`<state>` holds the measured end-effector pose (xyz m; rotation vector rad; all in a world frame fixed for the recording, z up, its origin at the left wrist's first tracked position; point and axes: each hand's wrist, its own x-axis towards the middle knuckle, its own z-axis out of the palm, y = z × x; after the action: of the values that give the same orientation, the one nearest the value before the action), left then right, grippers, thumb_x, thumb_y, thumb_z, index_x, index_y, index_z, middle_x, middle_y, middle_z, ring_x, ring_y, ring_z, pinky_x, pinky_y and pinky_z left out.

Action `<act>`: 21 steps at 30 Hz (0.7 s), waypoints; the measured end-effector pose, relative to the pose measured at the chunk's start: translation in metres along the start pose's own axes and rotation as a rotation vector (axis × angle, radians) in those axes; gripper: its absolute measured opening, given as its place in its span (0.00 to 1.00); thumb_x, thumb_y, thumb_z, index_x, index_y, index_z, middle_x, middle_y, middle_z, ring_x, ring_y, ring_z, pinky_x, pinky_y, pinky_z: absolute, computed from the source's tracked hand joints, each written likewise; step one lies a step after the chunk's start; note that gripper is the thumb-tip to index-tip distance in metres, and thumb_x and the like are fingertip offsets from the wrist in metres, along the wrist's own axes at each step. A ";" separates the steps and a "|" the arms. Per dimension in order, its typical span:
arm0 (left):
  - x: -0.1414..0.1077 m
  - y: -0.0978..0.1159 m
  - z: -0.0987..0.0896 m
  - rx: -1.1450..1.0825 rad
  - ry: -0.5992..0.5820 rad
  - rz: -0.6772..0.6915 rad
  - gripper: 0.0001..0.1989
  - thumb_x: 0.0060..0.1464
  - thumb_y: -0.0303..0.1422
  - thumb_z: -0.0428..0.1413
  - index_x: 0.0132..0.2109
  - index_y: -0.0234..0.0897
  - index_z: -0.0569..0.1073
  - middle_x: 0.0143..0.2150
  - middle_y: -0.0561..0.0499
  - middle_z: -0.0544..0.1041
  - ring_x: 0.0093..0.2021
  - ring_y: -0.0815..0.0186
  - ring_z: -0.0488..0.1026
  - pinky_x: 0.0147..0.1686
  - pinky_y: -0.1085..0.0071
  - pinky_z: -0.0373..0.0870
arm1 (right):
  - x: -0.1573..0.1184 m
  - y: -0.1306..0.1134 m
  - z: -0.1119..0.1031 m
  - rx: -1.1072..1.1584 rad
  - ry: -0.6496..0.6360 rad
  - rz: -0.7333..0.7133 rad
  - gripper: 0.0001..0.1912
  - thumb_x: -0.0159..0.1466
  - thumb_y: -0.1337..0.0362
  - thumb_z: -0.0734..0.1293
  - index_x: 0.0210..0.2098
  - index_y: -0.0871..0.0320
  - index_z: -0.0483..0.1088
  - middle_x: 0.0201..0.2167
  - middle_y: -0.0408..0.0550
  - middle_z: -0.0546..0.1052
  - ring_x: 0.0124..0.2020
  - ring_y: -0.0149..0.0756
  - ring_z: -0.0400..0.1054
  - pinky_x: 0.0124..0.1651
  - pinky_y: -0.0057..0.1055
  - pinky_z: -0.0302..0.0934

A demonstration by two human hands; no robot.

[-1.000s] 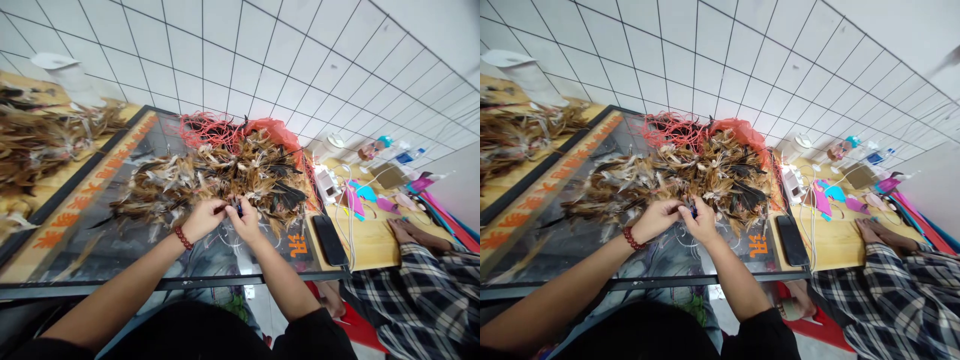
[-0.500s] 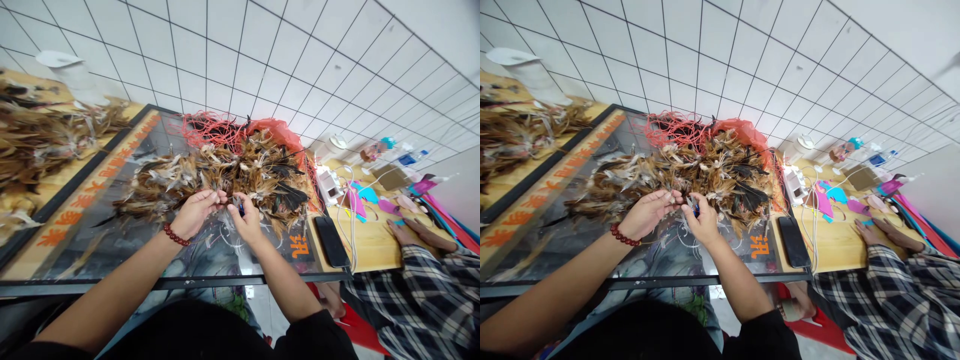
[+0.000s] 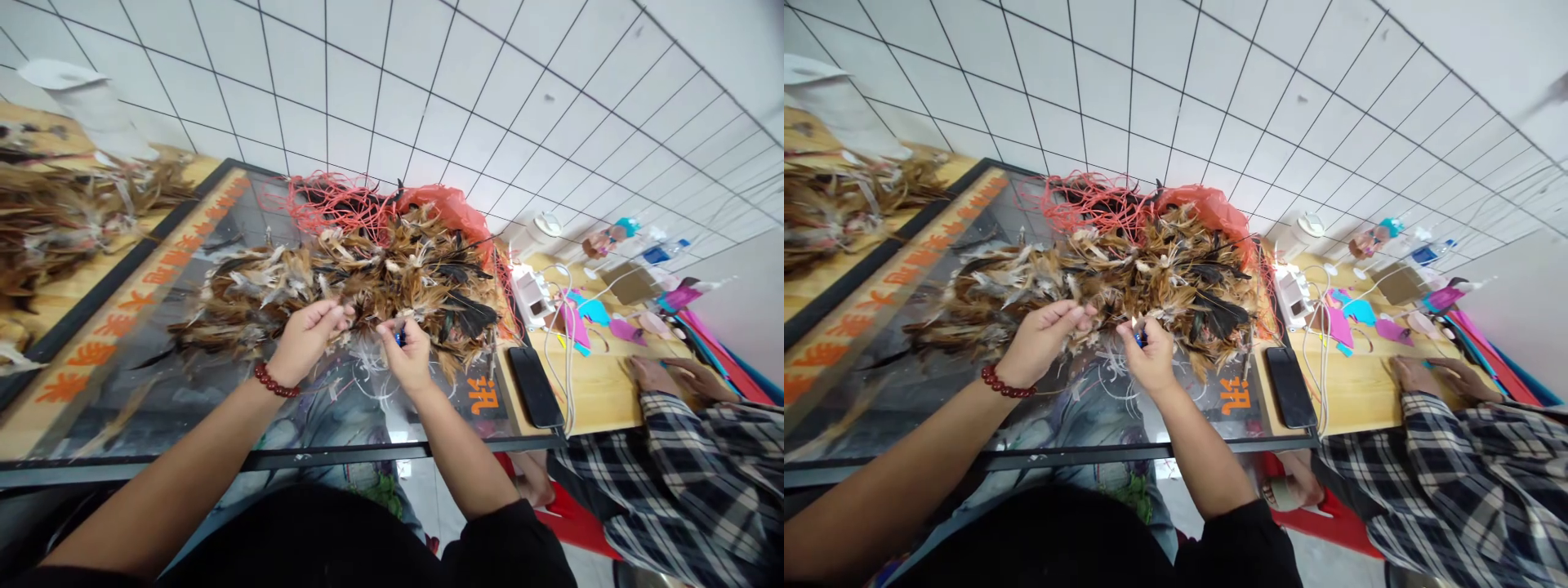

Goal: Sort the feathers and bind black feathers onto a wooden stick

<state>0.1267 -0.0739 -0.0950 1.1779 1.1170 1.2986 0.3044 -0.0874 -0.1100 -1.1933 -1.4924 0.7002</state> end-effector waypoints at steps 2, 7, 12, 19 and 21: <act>0.005 0.001 -0.004 -0.206 0.153 -0.049 0.13 0.48 0.42 0.64 0.33 0.34 0.77 0.25 0.52 0.70 0.28 0.69 0.68 0.32 0.72 0.67 | 0.001 -0.006 -0.004 0.046 0.052 0.000 0.15 0.61 0.53 0.68 0.28 0.58 0.69 0.22 0.40 0.70 0.24 0.27 0.60 0.31 0.26 0.58; 0.015 0.005 -0.015 -0.448 0.372 -0.056 0.09 0.47 0.35 0.64 0.33 0.33 0.76 0.23 0.55 0.68 0.26 0.72 0.67 0.30 0.75 0.69 | 0.002 -0.031 -0.025 0.171 0.156 0.026 0.14 0.59 0.53 0.70 0.28 0.58 0.69 0.23 0.40 0.70 0.25 0.27 0.62 0.31 0.26 0.59; 0.017 0.006 -0.017 -0.532 0.425 -0.070 0.05 0.51 0.32 0.61 0.33 0.33 0.75 0.23 0.56 0.69 0.25 0.73 0.69 0.30 0.76 0.70 | -0.026 -0.061 -0.092 0.167 0.338 -0.025 0.11 0.58 0.58 0.72 0.27 0.57 0.69 0.23 0.39 0.68 0.24 0.26 0.61 0.31 0.25 0.57; 0.013 0.019 -0.014 -0.608 0.386 -0.122 0.04 0.50 0.28 0.61 0.34 0.31 0.76 0.26 0.51 0.75 0.29 0.69 0.73 0.35 0.71 0.72 | -0.130 -0.102 -0.245 -0.251 -0.140 0.374 0.12 0.51 0.60 0.75 0.19 0.56 0.70 0.17 0.45 0.69 0.20 0.35 0.64 0.24 0.29 0.60; 0.012 0.021 -0.013 -0.633 0.374 -0.119 0.04 0.49 0.27 0.62 0.34 0.30 0.77 0.27 0.50 0.76 0.30 0.68 0.74 0.36 0.69 0.72 | -0.162 -0.106 -0.271 -0.418 -0.273 0.565 0.09 0.52 0.58 0.74 0.22 0.55 0.75 0.20 0.46 0.73 0.24 0.38 0.69 0.27 0.29 0.65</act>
<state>0.1116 -0.0634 -0.0746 0.4063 0.9056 1.6542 0.5201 -0.3165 0.0006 -1.9448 -1.5802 0.9842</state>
